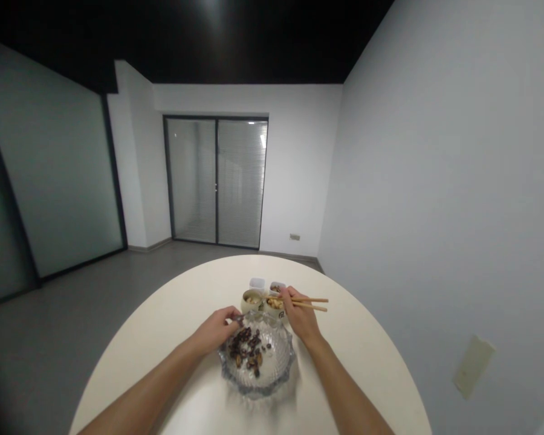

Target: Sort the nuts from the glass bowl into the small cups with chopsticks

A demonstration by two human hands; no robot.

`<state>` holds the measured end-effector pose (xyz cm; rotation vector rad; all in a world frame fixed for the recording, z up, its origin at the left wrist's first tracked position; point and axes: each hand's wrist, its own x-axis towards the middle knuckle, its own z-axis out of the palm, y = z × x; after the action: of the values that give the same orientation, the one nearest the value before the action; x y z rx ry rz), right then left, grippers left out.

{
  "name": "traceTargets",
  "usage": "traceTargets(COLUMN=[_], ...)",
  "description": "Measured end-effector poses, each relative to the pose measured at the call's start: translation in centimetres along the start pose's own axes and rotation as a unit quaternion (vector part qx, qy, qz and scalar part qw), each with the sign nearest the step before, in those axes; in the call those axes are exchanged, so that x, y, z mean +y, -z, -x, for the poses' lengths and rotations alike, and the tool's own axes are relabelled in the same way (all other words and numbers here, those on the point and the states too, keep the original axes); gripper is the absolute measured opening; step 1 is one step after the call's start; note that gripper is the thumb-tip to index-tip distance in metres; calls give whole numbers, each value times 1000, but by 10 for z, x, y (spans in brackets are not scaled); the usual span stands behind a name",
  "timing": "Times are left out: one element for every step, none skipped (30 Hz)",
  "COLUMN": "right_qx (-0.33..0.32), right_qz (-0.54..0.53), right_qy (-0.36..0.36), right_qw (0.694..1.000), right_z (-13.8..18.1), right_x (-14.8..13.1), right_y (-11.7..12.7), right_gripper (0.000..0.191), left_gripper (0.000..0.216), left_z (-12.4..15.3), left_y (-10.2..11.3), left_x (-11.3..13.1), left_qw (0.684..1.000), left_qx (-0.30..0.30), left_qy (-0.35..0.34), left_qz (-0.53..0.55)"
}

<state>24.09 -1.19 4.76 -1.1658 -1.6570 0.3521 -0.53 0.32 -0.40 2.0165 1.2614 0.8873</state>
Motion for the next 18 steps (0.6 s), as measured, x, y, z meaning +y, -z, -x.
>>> traceTargets(right_qx=[-3,-6,-9,-14,-19,-21,-22,-22,-22,-22,-23,-25,-27,-28,-30,-31,-32,-32], right_qz=[11,22,34,46,58,69,79,89,97,104,108,111,111,109,105,101,96,91], right_qy=[3,9,17,26,35,42,48,52,53,53,52,49,47,46,46,48,50,53], right_qw=[1000,1000,999,999,998,996,995,994,994,993,992,992,992,993,993,993,994,994], right_z=[1,1,1,1,0,0,0,-1,-1,-2,-2,-2,-3,-3,-3,-3,-3,-3], right_x=[-2,-5,-7,-9,-10,-11,-11,-12,-11,-11,-10,-10,-9,-8,-7,-6,-6,-5], right_y=[0,1,1,0,0,-1,-2,-2,-3,-4,-5,-6,-6,-7,-9,-10,-12,-13], right_gripper=[45,45,44,44,43,42,42,41,42,42,42,43,43,43,43,43,43,43], left_gripper=[24,24,23,23,23,23,22,22,22,22,22,22,22,22,21,21,20,20], left_z=[0,-1,-1,-1,-1,-1,-1,-1,-1,-1,0,0,0,1,1,1,1,1], left_y=[0,0,0,-1,-1,-2,-2,-2,-2,-2,-1,-1,-1,-1,0,0,0,0], left_x=[-1,-2,-2,-3,-4,-5,-5,-5,-5,-4,-4,-3,-2,-1,-1,0,0,1], left_qw=[1000,1000,1000,1000,1000,1000,1000,1000,1000,1000,1000,1000,1000,1000,1000,1000,1000,1000], left_qx=[-1,-1,-1,-1,-2,-3,-4,-5,-5,-5,-5,-5,-5,-4,-4,-3,-3,-3], left_qy=[1,3,6,8,9,9,7,5,2,-1,-4,-7,-10,-11,-12,-13,-14,-16], left_qz=[1,2,2,3,4,5,7,8,9,9,8,8,8,8,8,9,10,11])
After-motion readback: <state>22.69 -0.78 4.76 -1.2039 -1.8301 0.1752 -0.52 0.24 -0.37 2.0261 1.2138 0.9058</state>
